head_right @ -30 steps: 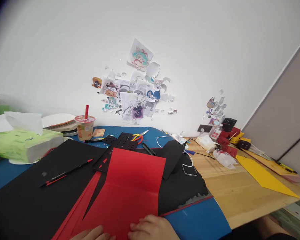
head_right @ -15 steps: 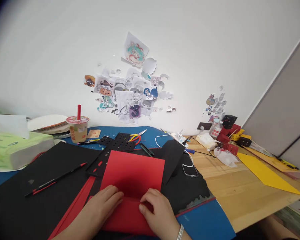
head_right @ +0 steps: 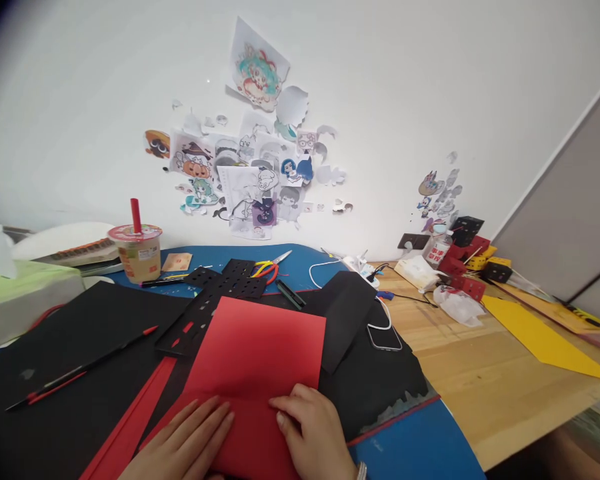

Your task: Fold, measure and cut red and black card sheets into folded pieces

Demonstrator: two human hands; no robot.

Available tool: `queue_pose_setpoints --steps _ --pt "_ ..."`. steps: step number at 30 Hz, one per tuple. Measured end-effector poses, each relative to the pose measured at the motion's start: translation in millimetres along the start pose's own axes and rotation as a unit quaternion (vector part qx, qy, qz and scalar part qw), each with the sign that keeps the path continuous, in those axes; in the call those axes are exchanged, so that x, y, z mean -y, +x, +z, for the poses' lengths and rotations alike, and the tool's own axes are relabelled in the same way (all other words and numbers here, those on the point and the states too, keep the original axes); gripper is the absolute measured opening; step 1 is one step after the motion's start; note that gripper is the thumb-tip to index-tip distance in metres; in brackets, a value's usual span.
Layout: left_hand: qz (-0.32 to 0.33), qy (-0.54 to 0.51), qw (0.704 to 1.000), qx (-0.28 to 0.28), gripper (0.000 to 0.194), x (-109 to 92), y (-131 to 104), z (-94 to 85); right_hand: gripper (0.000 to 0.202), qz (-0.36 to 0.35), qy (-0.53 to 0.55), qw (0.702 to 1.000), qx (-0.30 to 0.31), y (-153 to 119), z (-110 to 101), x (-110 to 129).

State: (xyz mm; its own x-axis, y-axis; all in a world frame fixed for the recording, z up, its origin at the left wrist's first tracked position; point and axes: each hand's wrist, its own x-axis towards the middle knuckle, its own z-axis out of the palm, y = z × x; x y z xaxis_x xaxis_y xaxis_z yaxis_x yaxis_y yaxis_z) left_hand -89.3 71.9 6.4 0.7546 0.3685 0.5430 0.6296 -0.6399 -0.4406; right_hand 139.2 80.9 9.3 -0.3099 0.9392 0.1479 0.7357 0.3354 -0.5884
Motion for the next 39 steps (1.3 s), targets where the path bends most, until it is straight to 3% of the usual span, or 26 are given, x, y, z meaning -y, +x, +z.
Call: queue_pose_setpoints --steps 8,15,24,30,33,39 --pt "-0.012 -0.024 0.998 0.052 0.04 -0.3 -4.8 7.9 0.028 0.01 0.015 1.0 0.015 5.2 -4.2 2.3" --pt "0.007 0.03 0.995 0.1 0.046 -2.0 -5.5 9.2 0.029 0.019 0.02 0.999 0.024 9.3 -7.8 5.6" --pt "-0.001 0.033 0.996 0.086 0.047 -7.2 -13.0 14.3 0.029 0.019 0.022 0.999 0.033 13.3 -7.9 4.1" --pt "-0.06 0.026 0.991 0.12 0.063 -12.3 -15.3 13.9 0.029 0.014 0.004 0.999 0.032 12.9 -6.6 4.1" --pt "-0.042 0.009 0.993 0.107 0.067 -10.3 -15.5 10.3 0.029 0.007 -0.005 1.0 0.021 11.8 -4.5 3.6" --pt "-0.043 0.011 0.993 0.107 0.051 -6.8 -16.7 9.5 0.034 0.003 -0.009 1.0 0.022 9.2 -2.3 1.7"
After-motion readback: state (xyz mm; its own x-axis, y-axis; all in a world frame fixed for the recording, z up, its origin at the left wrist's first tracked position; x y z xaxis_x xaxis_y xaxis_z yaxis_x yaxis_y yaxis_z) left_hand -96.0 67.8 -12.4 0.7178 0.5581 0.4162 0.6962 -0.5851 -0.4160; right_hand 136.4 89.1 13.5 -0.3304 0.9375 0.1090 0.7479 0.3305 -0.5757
